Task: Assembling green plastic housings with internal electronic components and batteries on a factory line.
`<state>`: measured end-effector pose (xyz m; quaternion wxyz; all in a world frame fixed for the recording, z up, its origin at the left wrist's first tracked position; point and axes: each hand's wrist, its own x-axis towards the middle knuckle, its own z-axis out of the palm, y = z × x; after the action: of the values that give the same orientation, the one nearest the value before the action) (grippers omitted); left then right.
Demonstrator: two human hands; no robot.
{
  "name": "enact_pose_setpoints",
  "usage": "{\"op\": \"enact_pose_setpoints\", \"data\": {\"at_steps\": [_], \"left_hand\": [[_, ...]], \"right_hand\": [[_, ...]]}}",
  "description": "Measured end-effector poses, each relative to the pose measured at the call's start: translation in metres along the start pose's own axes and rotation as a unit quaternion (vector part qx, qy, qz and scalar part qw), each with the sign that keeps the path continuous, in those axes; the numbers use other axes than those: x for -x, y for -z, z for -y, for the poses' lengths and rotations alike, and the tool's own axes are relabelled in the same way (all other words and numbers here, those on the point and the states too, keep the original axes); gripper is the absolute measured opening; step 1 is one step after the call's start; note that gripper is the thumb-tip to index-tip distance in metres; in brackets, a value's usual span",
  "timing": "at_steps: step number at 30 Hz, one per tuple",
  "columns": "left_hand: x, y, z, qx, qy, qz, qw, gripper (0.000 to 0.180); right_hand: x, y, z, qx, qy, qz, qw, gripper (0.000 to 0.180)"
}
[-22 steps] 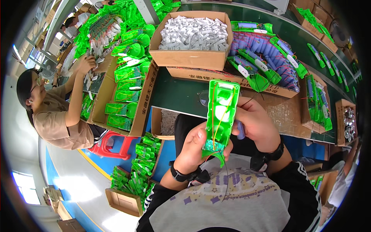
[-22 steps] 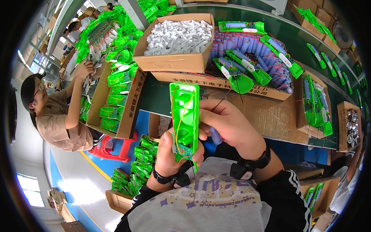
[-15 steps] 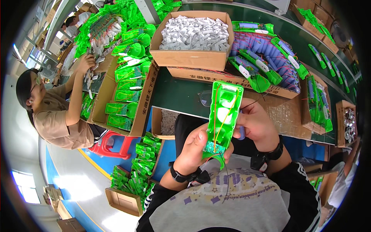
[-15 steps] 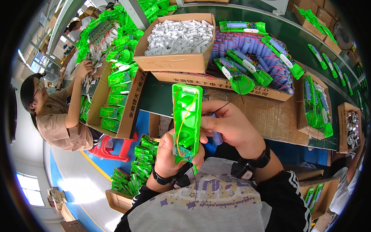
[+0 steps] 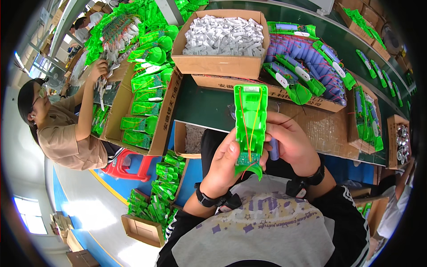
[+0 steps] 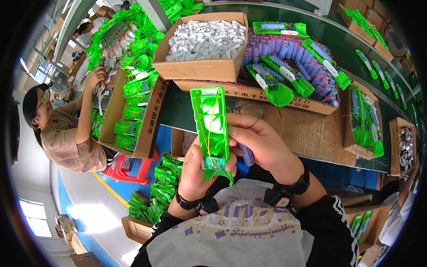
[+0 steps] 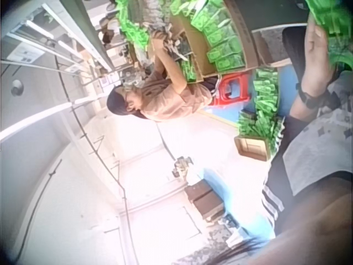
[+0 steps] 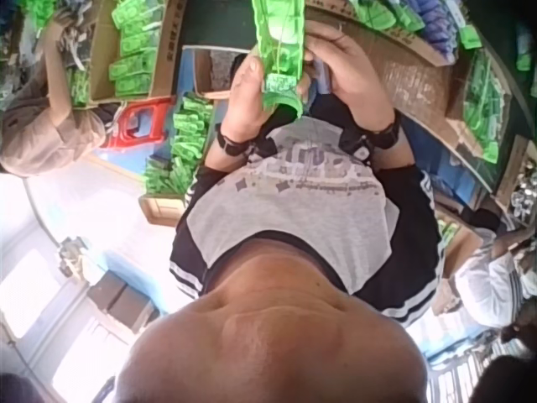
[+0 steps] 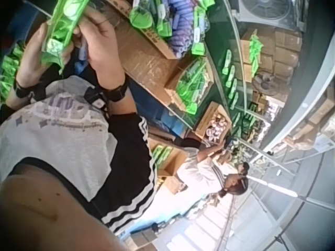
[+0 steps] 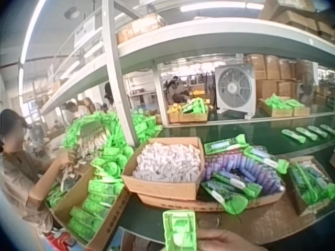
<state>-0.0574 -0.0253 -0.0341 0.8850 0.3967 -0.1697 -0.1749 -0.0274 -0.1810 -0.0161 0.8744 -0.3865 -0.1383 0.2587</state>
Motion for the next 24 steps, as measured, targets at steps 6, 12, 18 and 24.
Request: {"op": "enact_pose_setpoints", "data": {"at_steps": [6,12,18,24], "left_hand": [[-0.007,0.002,0.005,-0.024,-0.036,-0.045,0.998,0.062],[-0.009,0.0,0.01,-0.178,-0.094,-0.117,0.973,0.05],[-0.009,0.002,0.016,-0.214,-0.127,-0.128,0.96,0.047],[-0.01,0.007,0.016,-0.232,-0.137,-0.123,0.955,0.046]], "right_hand": [[-0.002,-0.002,-0.012,0.387,0.258,-0.151,0.872,0.011],[0.001,-0.016,-0.01,0.514,0.288,-0.176,0.788,0.018],[-0.007,-0.017,-0.013,0.546,0.288,-0.176,0.767,0.018],[-0.01,-0.017,-0.015,0.552,0.295,-0.162,0.763,0.016]]}}
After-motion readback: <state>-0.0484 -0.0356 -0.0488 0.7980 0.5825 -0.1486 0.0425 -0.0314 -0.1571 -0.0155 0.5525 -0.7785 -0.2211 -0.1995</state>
